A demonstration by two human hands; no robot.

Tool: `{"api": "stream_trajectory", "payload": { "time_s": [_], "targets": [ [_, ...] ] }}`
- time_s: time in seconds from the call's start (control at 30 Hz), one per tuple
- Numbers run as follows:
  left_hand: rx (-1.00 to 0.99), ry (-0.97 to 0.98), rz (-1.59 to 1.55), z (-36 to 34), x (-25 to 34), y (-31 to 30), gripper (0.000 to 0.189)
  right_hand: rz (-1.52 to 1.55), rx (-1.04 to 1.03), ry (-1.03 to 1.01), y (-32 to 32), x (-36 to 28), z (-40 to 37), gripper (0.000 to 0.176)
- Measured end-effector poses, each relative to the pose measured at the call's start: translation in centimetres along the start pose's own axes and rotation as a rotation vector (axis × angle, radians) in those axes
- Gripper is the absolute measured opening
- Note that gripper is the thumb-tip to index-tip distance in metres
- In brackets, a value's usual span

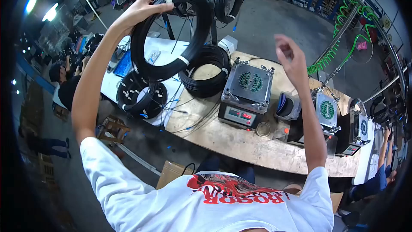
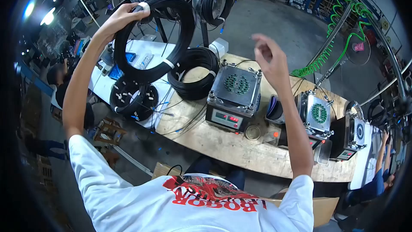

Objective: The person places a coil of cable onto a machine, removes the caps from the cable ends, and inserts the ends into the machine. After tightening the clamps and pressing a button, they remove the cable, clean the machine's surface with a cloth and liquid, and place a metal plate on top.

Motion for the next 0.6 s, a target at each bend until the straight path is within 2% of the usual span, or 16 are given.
{"api": "stream_trajectory", "payload": {
  "time_s": [0.03,0.07,0.1,0.17,0.23,0.27,0.3,0.37,0.4,0.5,0.53,0.57,0.6],
  "targets": [
    [0.028,0.147,0.047,-1.1,1.4,0.7,0.045,-0.15,0.222,0.028,1.0,-2.4,2.0,0.048],
    [-0.004,0.206,0.014,-1.8,2.3,1.5,0.044,-0.309,0.446,0.054,1.2,-4.4,3.4,0.05],
    [-0.151,0.215,0.103,-1.8,4.5,-1.9,0.048,-0.42,0.627,-0.115,3.5,-6.8,5.9,0.051],
    [-0.183,0.234,-0.044,-6.0,7.6,1.4,0.055,-0.783,0.764,-0.43,2.3,-10.6,7.2,0.053],
    [-0.276,0.302,-0.112,-8.2,9.5,3.3,0.063,-0.843,0.622,-0.512,2.0,-13.4,7.3,0.06],
    [-0.302,0.309,-0.146,-8.5,9.7,3.9,0.064,-0.806,0.499,-0.425,2.0,-14.4,6.6,0.063],
    [-0.336,0.308,-0.184,-8.8,9.7,4.7,0.065,-0.772,0.382,-0.331,1.9,-15.3,6.0,0.066],
    [-0.396,0.284,-0.268,-9.4,9.3,6.5,0.064,-0.539,0.048,0.112,2.6,-16.3,3.2,0.073],
    [-0.431,0.26,-0.291,-9.6,8.7,7.5,0.064,-0.582,0.054,0.163,3.0,-16.7,1.9,0.069],
    [-0.505,0.259,-0.364,-11.1,7.2,11.7,0.067,-0.48,0.101,0.131,4.5,-15.5,-2.6,0.062],
    [-0.54,0.26,-0.368,-11.5,6.3,13.3,0.071,-0.495,0.079,0.197,5.3,-15.6,-4.2,0.052],
    [-0.571,0.262,-0.373,-12.0,5.2,14.9,0.075,-0.529,0.082,0.23,6.2,-15.3,-5.9,0.051],
    [-0.592,0.236,-0.421,-12.7,4.5,16.7,0.07,-0.567,0.082,0.262,7.1,-14.8,-7.8,0.051]
  ]
}}
Point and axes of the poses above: each hand's wrist, its own z-axis towards the middle knuckle, its own y-axis out of the palm, x = y × z, the point moved 2 cm from there along z, towards the middle knuckle, and after that the axes turned 5 degrees about -z, right-handed, at the moved point
